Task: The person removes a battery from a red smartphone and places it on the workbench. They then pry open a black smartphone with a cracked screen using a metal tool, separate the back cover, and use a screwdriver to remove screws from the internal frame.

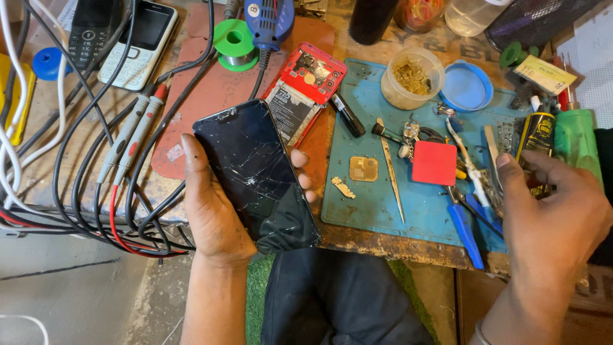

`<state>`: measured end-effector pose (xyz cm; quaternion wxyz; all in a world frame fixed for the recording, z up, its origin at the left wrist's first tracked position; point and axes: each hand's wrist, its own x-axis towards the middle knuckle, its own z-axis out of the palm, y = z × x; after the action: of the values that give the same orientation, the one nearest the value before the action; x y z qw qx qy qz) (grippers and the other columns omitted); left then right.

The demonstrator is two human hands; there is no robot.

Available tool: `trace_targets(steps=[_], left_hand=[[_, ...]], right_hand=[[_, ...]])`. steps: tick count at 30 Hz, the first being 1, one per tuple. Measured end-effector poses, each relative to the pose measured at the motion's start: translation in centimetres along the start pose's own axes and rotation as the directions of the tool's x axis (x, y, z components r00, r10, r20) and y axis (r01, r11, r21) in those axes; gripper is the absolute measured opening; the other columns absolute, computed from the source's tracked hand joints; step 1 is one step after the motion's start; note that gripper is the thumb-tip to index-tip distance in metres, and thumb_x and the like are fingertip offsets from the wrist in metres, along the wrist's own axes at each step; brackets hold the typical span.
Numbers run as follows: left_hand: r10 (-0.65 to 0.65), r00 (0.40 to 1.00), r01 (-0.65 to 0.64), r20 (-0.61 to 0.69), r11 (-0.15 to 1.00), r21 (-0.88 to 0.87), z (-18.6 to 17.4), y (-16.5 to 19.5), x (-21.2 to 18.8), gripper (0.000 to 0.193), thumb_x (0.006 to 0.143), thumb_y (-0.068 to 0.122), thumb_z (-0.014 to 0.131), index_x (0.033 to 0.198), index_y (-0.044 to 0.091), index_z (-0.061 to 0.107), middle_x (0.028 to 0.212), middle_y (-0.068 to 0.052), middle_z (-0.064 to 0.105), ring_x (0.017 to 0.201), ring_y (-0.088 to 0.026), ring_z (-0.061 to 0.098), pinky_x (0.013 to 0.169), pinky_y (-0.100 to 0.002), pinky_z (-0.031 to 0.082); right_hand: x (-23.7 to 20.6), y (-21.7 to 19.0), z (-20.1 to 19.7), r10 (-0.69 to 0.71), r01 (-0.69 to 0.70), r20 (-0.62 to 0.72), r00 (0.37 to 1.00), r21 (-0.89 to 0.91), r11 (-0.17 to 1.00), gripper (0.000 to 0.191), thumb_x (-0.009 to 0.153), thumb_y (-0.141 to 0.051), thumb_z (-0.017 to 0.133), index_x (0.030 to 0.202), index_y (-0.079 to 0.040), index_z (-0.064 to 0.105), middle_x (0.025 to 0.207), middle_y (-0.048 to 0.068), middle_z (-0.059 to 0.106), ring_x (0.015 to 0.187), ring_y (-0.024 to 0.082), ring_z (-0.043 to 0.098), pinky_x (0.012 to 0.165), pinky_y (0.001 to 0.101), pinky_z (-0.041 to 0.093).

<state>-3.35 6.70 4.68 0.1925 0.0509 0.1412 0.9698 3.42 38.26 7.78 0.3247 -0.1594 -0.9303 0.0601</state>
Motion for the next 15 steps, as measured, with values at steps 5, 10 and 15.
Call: trace_targets(steps=[5, 10, 15], left_hand=[[0.035, 0.999, -0.035, -0.008, 0.999, 0.037, -0.2, 0.0, 0.0, 0.084, 0.103, 0.073, 0.037, 0.138, -0.001, 0.06, 0.112, -0.026, 0.07, 0.093, -0.037, 0.069, 0.085, -0.054, 0.057], [0.053, 0.998, -0.05, -0.041, 0.997, 0.063, -0.8, -0.1, 0.0, 0.085, 0.103, 0.074, 0.036, 0.136, -0.001, 0.061, 0.11, -0.025, 0.071, 0.091, -0.038, 0.071, 0.084, -0.055, 0.058], [0.109, 0.991, -0.093, -0.078, 0.979, 0.18, -1.1, -0.2, -0.1, 0.087, 0.104, 0.073, 0.036, 0.137, -0.004, 0.062, 0.111, -0.025, 0.071, 0.09, -0.037, 0.07, 0.082, -0.053, 0.059]], right_hand=[[-2.7, -3.3, -0.5, -0.022, 0.056, -0.115, 0.993, 0.301, 0.952, 0.02, 0.103, -0.01, 0.08, 0.118, 0.002, 0.075, 0.098, 0.014, 0.067, 0.083, 0.021, 0.06, 0.074, 0.0296, 0.046], [-7.9, -8.2, 0.3, -0.507, 0.427, -0.05, 0.86, 0.614, 0.664, 0.02, 0.083, -0.016, 0.086, 0.095, -0.007, 0.074, 0.082, 0.003, 0.072, 0.066, 0.012, 0.068, 0.057, 0.0266, 0.052], [-9.3, -10.3, 0.6, -0.603, 0.441, -0.042, 0.797, 0.722, 0.533, 0.02, 0.084, -0.015, 0.088, 0.095, -0.006, 0.075, 0.075, 0.001, 0.067, 0.059, 0.015, 0.062, 0.053, 0.0296, 0.048]])
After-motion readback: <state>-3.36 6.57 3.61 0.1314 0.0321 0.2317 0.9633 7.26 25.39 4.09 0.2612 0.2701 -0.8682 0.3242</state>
